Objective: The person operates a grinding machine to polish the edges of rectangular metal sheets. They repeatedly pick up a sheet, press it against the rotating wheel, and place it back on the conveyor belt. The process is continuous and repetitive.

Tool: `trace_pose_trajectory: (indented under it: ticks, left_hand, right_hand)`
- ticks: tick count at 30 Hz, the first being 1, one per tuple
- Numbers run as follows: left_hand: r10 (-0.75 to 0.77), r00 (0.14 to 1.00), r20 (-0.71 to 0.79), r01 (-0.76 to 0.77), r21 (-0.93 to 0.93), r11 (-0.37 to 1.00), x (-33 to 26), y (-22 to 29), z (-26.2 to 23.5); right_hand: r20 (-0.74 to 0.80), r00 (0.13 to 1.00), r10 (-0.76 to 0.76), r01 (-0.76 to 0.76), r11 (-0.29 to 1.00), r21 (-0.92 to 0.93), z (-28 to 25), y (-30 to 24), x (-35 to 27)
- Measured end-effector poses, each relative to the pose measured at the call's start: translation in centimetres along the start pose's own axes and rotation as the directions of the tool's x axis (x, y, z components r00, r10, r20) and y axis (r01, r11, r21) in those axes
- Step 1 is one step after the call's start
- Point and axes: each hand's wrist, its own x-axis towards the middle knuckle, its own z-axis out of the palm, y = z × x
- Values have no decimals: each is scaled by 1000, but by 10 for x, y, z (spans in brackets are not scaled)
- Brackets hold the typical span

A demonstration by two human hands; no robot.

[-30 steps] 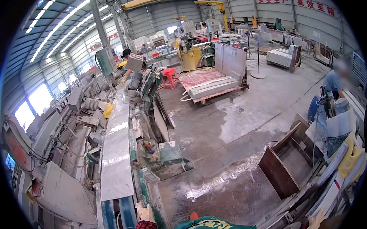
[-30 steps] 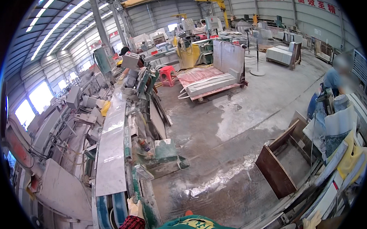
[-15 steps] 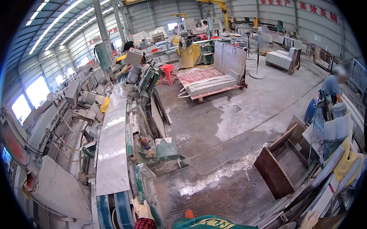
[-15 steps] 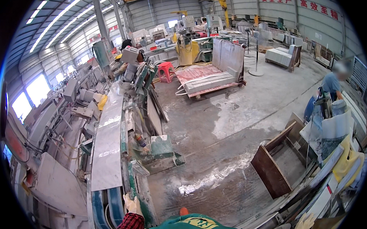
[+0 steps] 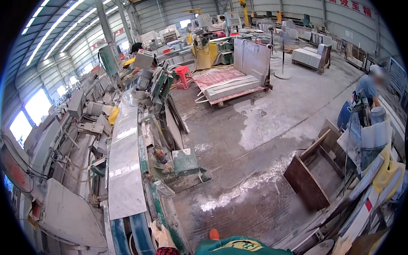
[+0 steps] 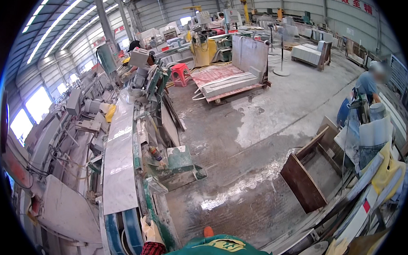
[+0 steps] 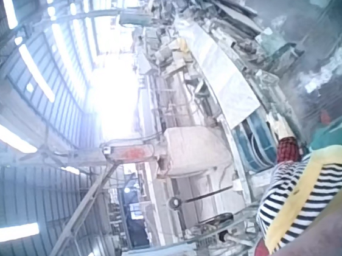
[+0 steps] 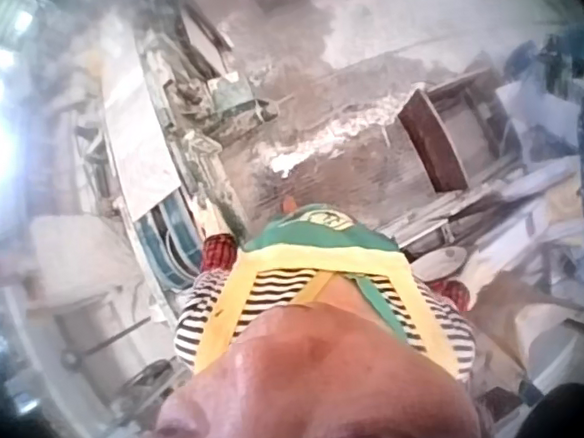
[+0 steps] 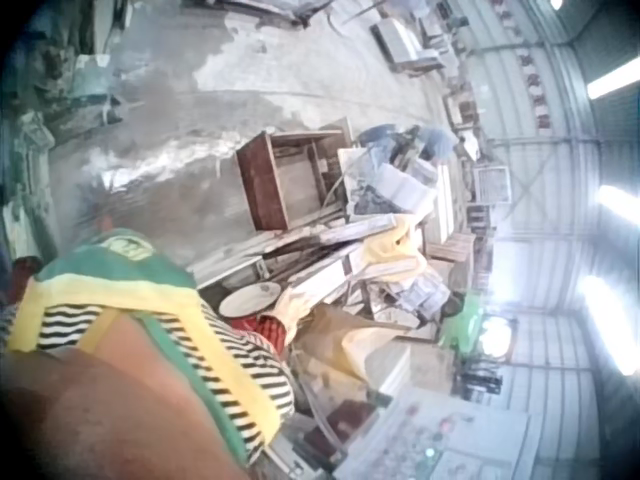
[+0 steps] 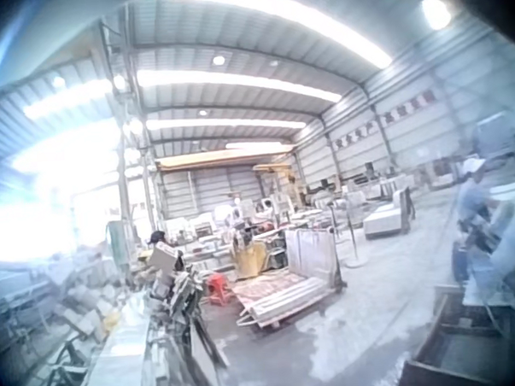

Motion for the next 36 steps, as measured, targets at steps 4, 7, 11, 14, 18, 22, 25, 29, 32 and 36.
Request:
trace_pose_trajectory:
  ticks: [4, 7, 11, 14, 18, 22, 25, 29, 32, 36]
  left_hand:
    - [-5, 999, 31, 1, 125, 992, 2, 10, 2]
    - [-60, 997, -43, 63, 67, 996, 4, 7, 5]
    - [-81, 996, -45, 89, 218, 972, 16, 10, -11]
    - [-85, 994, 66, 67, 247, 967, 32, 26, -29]
    - [-205, 945, 255, 144, 239, 960, 57, 51, -44]
    - [-304, 951, 64, 310, -234, 921, 68, 61, -38]
    - [-292, 943, 162, 334, -424, 842, 65, 115, 2]
    - [-342, 666, 663, 637, -268, 723, 46, 174, 51]
    - [-269, 249, 930, 787, -33, 616, 26, 226, 79]
    - [-166, 149, 975, 898, -63, 436, 15, 275, 71]
  right_hand:
    - [-118, 768, -629, 508, 711, -486, 7, 50, -45]
    - [-74, 972, -221, 197, 948, -248, -9, 17, -58]
    - [44, 927, 374, -375, 927, 21, -53, -69, -70]
    - [129, 903, 409, -428, 873, 232, -67, -71, -70]
    - [366, 917, 158, -396, 473, 787, -93, -48, -66]
    - [448, 893, 45, -447, 202, 871, -112, -70, -63]
    - [286, 958, 1, -273, 305, 912, -106, -134, -110]
    - [426, 828, -364, -396, 158, 904, -22, -202, -121]
    - [521, 547, -655, -494, 250, 833, -56, -307, -190]
    - [423, 72, -904, -149, 409, 900, -70, -411, -267]
